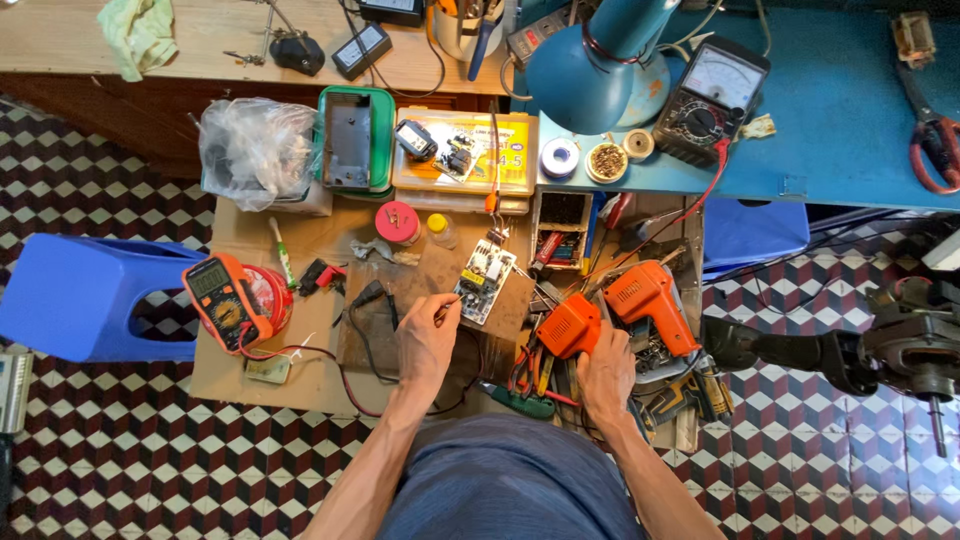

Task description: The person works on a green circuit board at a cluttered electronics workbench. They use pliers to trim component leads, inspect a small cylindrical component under a desk lamp, and apply heat with an orange heat gun to the board. A multimeter and various tools are visible on the table.

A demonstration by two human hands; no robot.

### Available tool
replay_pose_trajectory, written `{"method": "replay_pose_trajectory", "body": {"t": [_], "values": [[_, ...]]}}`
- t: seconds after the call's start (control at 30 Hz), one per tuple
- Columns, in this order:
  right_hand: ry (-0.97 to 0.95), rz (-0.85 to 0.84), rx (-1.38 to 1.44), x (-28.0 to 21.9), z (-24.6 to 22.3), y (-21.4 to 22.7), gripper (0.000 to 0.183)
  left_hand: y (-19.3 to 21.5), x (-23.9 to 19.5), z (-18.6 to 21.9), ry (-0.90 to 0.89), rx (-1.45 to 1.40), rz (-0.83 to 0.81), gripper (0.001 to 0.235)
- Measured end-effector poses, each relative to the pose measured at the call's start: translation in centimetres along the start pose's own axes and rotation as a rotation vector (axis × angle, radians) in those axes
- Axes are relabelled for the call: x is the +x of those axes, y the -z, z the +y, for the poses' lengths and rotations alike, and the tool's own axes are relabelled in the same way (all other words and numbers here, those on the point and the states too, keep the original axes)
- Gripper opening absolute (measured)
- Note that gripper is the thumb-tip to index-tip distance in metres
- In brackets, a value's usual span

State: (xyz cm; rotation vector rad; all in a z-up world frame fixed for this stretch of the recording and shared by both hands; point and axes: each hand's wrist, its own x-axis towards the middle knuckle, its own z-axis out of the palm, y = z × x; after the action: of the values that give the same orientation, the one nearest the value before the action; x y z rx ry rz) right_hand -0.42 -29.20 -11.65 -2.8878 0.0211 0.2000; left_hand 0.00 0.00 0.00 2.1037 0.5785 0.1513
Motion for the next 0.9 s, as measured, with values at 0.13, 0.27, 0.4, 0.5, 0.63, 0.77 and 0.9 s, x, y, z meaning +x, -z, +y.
{"method": "replay_pose_trajectory", "body": {"t": [0.13,0.27,0.4,0.5,0.63,0.77,0.9], "values": [[-0.029,0.067,0.169,-1.5,-1.3,1.4,0.070,0.2,-0.1,-0.3,-0.081,0.012,0.040,0.013],[-0.012,0.138,0.188,-2.4,-3.1,3.7,0.069,0.4,0.1,0.2,-0.077,0.038,-0.004,0.014],[0.017,0.218,0.326,-3.9,-5.6,6.3,0.066,0.5,0.0,0.2,-0.155,0.109,-0.058,0.021],[-0.005,0.170,0.436,-5.3,-8.0,8.2,0.060,0.3,0.6,0.2,-0.131,0.067,-0.079,0.016],[0.015,0.135,0.521,-6.5,-11.5,9.7,0.049,0.2,1.4,0.2,-0.208,0.011,-0.131,0.015],[0.008,0.139,0.641,-6.6,-15.2,10.3,0.037,0.7,1.4,0.2,-0.320,0.040,-0.204,0.025],[-0.143,0.131,0.757,-6.9,-17.6,10.3,0.034,0.9,0.8,0.1,-0.566,0.142,-0.137,0.050]]}}
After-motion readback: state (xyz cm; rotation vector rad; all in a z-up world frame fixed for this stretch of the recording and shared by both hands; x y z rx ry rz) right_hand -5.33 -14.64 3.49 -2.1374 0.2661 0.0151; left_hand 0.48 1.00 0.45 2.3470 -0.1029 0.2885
